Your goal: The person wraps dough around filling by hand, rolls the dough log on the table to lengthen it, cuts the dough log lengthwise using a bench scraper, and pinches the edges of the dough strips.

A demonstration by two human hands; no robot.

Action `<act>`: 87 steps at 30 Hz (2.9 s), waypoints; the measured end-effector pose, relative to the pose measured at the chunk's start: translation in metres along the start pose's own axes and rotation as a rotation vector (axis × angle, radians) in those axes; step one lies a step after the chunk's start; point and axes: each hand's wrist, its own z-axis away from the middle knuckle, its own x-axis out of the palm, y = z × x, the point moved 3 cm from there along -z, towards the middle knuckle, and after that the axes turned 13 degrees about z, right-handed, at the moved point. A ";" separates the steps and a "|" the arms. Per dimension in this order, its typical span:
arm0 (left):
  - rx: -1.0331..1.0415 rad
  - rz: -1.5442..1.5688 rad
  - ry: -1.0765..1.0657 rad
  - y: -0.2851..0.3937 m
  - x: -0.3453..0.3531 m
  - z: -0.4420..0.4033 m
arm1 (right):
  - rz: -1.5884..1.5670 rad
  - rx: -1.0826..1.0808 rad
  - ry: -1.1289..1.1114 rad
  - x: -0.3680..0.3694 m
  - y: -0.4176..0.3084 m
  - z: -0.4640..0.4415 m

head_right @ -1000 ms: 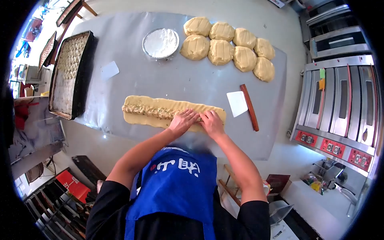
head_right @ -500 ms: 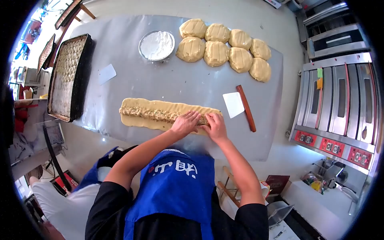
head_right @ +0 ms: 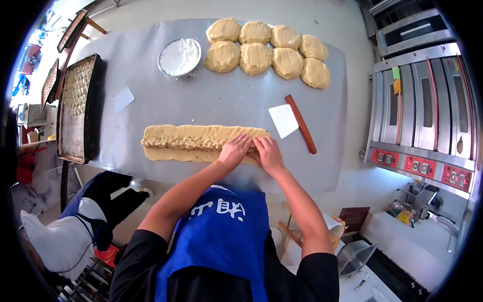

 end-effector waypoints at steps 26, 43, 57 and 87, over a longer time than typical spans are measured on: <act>0.103 -0.102 -0.066 0.010 0.044 -0.013 | 0.137 0.168 0.222 0.030 0.033 0.056; -0.069 -0.274 -0.220 0.047 0.016 -0.013 | -0.116 0.489 0.237 0.035 0.007 0.084; -0.335 -0.128 -0.082 0.040 0.006 -0.002 | -0.257 0.554 0.270 0.036 0.004 0.100; -0.445 -0.131 0.036 0.029 -0.041 0.064 | 0.086 0.136 -0.006 0.010 -0.010 0.047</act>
